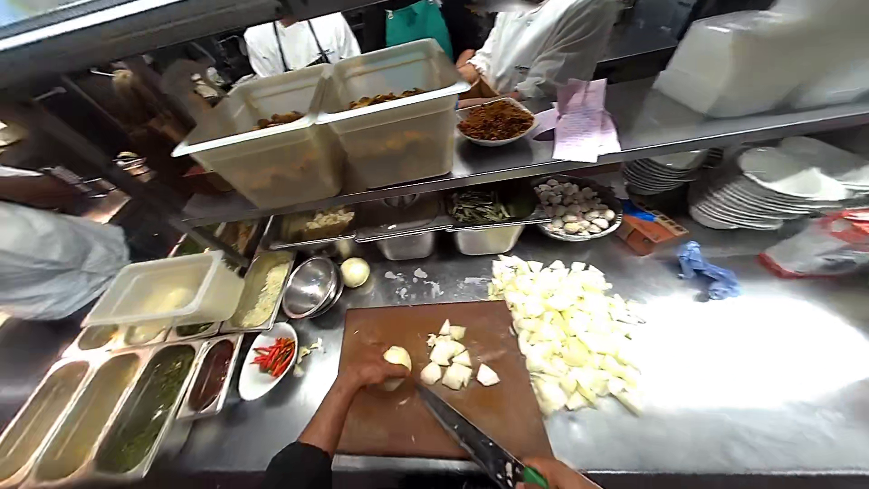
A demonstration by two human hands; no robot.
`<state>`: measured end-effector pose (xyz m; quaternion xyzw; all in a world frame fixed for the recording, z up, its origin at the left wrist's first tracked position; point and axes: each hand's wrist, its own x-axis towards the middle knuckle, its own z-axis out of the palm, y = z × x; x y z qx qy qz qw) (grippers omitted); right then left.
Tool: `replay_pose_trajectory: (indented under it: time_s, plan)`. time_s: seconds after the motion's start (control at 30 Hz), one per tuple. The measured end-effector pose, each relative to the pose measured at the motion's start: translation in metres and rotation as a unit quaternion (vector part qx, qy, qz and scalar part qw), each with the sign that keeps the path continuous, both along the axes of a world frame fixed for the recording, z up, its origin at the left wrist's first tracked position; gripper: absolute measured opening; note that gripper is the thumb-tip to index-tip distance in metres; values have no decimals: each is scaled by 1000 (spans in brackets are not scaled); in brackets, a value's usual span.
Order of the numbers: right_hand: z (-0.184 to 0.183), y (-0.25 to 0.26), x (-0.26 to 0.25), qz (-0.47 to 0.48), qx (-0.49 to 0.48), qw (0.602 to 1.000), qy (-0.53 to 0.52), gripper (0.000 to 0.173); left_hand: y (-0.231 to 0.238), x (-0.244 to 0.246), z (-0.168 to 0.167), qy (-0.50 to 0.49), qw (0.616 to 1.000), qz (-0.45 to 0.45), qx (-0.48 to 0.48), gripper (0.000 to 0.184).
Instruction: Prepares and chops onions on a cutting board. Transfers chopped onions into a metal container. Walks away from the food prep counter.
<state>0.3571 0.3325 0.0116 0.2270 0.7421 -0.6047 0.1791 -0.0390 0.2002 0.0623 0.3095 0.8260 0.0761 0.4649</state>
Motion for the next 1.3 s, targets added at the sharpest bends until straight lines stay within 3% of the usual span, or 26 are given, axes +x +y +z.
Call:
replay_pose_trajectory:
  time_s: [0.07,0.13,0.23,0.33,0.47,0.6,0.7,1.0,1.3]
  plan:
    - [-4,-6,-29,28,44,998,-22,43,-23,5,-17,-18,1000,-1,-18,80]
    - [6,-11,-54,14,75,995,-63,45,-31,13,-19,32,996,-76,-32,84]
    - [21,-16,-76,16,132,988,-83,44,-47,18,-41,108,990,-88,28,90]
    - [28,-32,-97,35,217,973,-64,44,-73,19,-56,113,985,-5,129,87]
    - [48,-53,-124,94,301,946,-75,45,-101,57,-72,129,934,200,265,48]
    - [53,-52,-149,136,352,923,-71,43,-96,94,-108,244,864,221,381,42]
    - [54,-45,-164,175,372,908,-80,42,-90,100,-122,286,849,217,388,37]
    - [78,-54,-188,210,367,896,-137,41,-87,92,-120,299,860,195,365,38]
    - [3,-72,-218,175,386,895,-138,40,-88,93,-121,291,870,200,344,41]
